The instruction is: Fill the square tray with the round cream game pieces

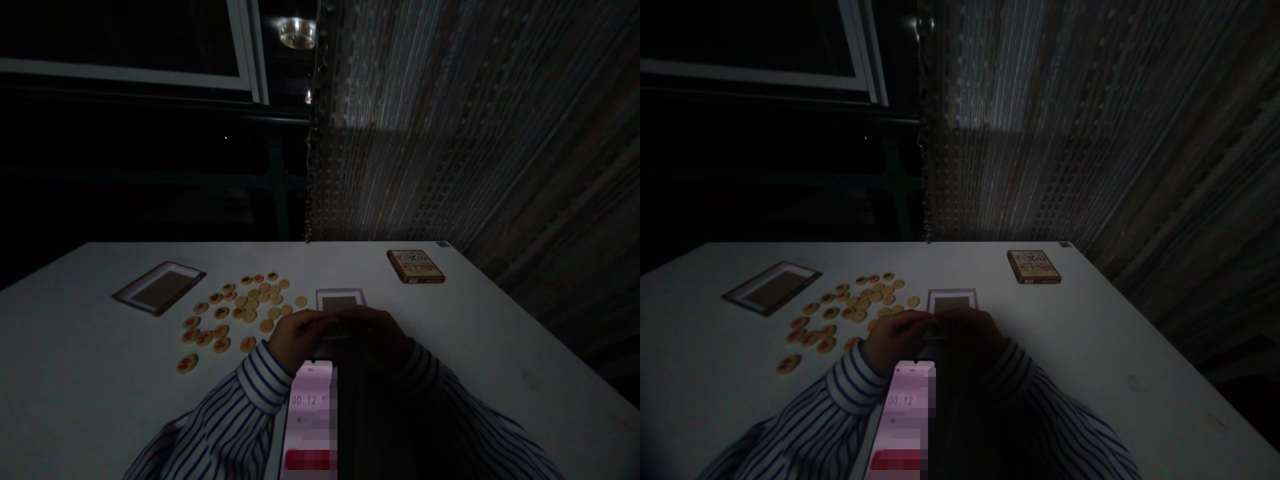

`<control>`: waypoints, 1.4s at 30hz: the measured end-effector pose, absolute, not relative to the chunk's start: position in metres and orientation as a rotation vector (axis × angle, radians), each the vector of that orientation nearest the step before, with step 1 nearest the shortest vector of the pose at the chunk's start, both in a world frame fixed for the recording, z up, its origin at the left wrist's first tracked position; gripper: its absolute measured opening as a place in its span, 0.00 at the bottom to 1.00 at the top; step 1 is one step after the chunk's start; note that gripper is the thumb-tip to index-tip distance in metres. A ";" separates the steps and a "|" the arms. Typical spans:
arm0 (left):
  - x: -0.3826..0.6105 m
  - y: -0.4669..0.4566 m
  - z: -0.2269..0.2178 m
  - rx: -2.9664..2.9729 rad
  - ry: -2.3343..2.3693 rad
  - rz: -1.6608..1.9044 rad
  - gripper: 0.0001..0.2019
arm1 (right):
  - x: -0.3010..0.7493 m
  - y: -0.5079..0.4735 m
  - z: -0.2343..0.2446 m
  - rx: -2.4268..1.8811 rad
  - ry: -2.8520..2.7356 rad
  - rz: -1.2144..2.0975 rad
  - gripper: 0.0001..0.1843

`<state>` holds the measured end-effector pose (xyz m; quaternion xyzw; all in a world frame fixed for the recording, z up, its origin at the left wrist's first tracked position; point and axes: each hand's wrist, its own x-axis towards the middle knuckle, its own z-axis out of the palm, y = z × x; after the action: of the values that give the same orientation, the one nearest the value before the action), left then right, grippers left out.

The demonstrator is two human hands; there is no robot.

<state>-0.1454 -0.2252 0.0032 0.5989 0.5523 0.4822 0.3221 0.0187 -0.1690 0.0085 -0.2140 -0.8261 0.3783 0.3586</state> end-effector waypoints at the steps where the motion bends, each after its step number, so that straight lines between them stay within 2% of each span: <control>1: -0.145 -0.225 0.004 1.567 1.451 1.265 0.09 | 0.018 -0.169 0.009 -0.547 -2.129 0.974 0.11; 14: -0.146 -0.226 0.008 1.440 1.558 1.281 0.09 | 0.017 -0.171 0.009 -0.725 -2.061 1.032 0.11; 42: -0.142 -0.225 0.004 1.188 1.500 1.315 0.09 | 0.012 -0.171 0.005 -0.742 -2.017 1.038 0.10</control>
<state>-0.1417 -0.2252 0.0041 0.4693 0.5926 0.5195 0.3984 0.0124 -0.1712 0.0046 -0.2890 -0.7856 0.4045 0.3684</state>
